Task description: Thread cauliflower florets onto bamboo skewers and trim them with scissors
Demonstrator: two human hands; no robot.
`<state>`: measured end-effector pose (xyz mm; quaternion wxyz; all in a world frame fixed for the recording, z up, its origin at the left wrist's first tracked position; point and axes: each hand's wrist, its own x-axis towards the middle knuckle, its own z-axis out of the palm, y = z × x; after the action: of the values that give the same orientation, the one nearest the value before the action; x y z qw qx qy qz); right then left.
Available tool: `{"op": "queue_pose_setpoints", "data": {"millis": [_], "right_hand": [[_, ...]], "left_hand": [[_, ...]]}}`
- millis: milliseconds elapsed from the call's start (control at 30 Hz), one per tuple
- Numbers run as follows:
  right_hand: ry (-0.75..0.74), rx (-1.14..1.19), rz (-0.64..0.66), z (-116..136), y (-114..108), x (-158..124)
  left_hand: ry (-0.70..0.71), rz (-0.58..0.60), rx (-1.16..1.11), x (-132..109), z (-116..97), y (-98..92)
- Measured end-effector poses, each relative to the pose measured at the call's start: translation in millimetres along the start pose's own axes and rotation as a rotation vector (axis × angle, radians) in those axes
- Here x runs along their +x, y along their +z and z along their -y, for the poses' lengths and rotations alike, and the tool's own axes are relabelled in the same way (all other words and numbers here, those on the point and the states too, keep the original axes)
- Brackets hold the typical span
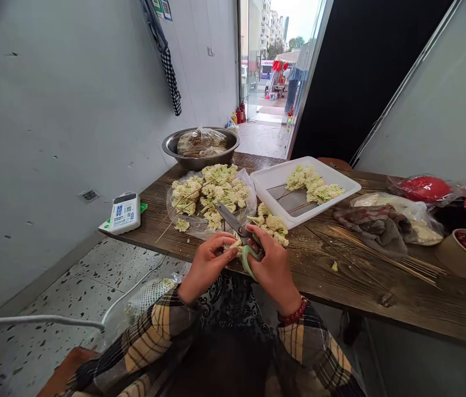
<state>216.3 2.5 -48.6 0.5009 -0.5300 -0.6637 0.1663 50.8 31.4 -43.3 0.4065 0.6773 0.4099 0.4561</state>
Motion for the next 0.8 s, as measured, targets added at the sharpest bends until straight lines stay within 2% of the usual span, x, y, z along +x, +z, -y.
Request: {"op": "queue_pose_setpoints", "data": {"millis": [100, 267, 367, 467, 567, 800], "right_hand": [[-0.013, -0.146, 0.049, -11, -13, 3], [0.022, -0.312, 0.107, -26, -25, 5], [0.053, -0.345, 0.078, -31, -26, 3], [0.091, -0.305, 0.023, -33, -32, -2], [0.126, -0.286, 0.043, -31, -43, -11], [0.163, -0.275, 0.354, -16, -59, -34]], "left_hand": [[-0.084, -0.02, -0.089, 1, 5, -6.4], [-0.388, 0.116, -0.541, 0, 10, -8.8], [-0.485, 0.133, -0.697, 0, 9, -8.3], [-0.486, 0.098, -0.696, 0, 9, -9.0], [-0.447, 0.073, -0.641, 0, 10, -9.7], [-0.4, 0.148, -0.538, 1, 4, -6.8]]}}
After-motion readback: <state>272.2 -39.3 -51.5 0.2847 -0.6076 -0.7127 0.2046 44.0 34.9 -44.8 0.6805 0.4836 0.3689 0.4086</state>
